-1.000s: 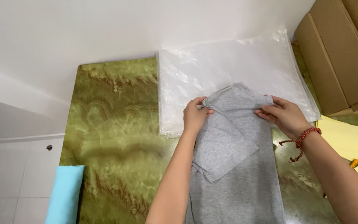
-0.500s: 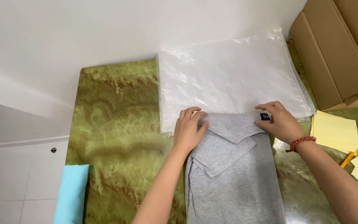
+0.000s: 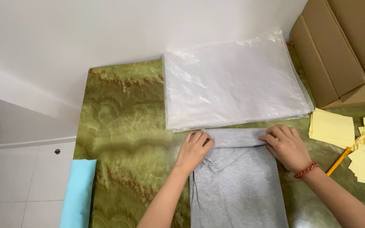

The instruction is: The person takes several t-shirts of different colors from a clothing rack, lays them flat on a table, and folds them into compact rectangles. The folded shirts are then stacked neatly on the table.

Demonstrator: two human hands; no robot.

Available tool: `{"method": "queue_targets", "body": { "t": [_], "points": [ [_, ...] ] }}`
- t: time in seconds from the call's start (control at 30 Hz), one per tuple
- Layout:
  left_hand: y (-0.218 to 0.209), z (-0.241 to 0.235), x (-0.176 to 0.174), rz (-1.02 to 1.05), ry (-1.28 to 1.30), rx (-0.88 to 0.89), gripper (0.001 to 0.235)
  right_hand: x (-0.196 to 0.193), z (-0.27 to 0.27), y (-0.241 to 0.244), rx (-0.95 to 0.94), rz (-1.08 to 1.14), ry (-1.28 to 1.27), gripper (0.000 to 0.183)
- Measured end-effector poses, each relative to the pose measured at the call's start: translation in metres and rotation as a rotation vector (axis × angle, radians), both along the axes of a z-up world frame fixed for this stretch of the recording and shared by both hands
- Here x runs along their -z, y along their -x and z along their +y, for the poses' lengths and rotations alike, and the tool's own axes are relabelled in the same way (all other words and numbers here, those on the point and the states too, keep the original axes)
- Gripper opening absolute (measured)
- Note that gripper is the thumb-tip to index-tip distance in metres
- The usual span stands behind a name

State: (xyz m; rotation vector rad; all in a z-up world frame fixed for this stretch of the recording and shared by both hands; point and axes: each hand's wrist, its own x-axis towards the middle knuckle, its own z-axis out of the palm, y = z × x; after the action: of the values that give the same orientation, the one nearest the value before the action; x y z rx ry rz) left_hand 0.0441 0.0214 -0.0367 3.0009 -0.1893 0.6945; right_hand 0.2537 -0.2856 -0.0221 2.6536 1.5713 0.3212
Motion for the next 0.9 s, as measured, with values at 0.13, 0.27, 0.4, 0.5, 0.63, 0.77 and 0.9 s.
{"method": "queue_targets", "body": {
  "t": [0.13, 0.27, 0.4, 0.5, 0.63, 0.77, 0.9],
  "points": [
    [0.008, -0.008, -0.004, 0.090, 0.081, -0.018, 0.030, 0.001, -0.007, 0.012, 0.049, 0.143, -0.027, 0.017],
    [-0.006, -0.009, -0.028, 0.258, 0.283, -0.107, 0.015, 0.003, 0.001, -0.005, 0.175, 0.430, -0.138, 0.020],
    [-0.023, -0.002, -0.039, 0.636, 0.585, -0.270, 0.065, 0.005, 0.008, -0.020, 0.251, 0.759, -0.191, 0.075],
    [-0.015, -0.008, -0.068, 0.626, 0.563, -0.238, 0.063, -0.002, 0.009, -0.016, 0.214, 0.654, -0.123, 0.072],
    [0.005, -0.010, -0.007, 0.312, 0.275, -0.152, 0.043, -0.004, -0.011, 0.001, 0.169, 0.524, -0.119, 0.039],
    [0.046, -0.029, -0.019, 0.074, 0.074, -0.053, 0.010, 0.011, -0.038, 0.024, 0.066, 0.261, -0.080, 0.019],
    [0.082, -0.040, 0.010, 0.078, 0.110, -0.006, 0.025, -0.001, -0.049, 0.051, -0.124, 0.272, -0.228, 0.016]
  ]
}}
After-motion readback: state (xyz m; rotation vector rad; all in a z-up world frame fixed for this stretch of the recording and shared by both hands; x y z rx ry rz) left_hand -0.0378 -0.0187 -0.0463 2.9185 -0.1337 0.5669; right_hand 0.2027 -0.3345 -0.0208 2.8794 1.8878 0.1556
